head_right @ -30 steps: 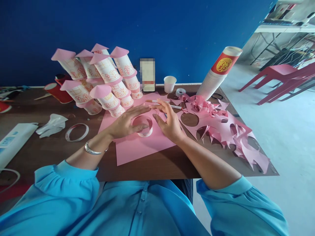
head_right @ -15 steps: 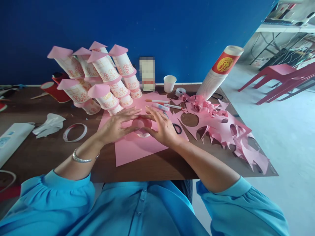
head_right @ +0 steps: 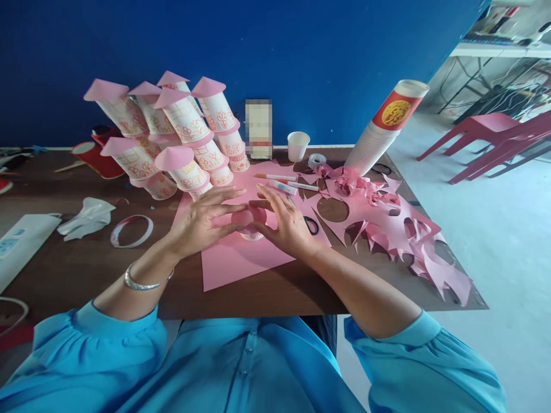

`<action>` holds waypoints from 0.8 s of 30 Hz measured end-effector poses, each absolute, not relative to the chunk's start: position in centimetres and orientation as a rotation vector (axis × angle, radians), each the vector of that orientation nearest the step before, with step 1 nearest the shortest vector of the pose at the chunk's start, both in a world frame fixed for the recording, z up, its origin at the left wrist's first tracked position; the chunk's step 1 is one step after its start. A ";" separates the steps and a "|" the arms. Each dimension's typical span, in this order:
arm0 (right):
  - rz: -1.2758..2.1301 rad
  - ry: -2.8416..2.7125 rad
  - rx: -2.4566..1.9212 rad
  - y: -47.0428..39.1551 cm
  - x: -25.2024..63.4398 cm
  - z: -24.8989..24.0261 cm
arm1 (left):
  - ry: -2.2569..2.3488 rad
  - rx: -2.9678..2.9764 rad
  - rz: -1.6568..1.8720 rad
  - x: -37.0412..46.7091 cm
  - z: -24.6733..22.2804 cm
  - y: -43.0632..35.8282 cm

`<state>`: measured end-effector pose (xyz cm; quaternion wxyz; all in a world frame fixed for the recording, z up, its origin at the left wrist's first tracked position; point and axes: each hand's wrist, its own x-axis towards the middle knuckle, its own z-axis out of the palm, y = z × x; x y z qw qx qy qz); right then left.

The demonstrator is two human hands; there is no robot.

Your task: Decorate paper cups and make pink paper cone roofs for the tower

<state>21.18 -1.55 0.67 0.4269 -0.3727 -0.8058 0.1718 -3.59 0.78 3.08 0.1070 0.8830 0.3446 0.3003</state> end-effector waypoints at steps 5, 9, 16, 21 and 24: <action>0.404 -2.022 -0.920 -1.5 21.2 0.7 | 1.025 2.572 0.889 -3.7 3.1 0.8; 0.392 -2.031 -0.923 -1.5 21.3 0.7 | 1.028 2.557 0.845 -3.8 3.2 0.8; 0.376 -2.033 -0.910 -1.5 21.3 1.0 | 1.060 2.428 0.880 -4.7 4.4 1.1; 0.341 -2.074 -0.899 -1.4 20.6 0.8 | 1.106 2.283 0.915 -4.6 4.3 1.2; 0.324 -2.126 -0.893 -1.3 20.0 0.5 | 1.155 2.293 0.956 -4.4 3.7 1.4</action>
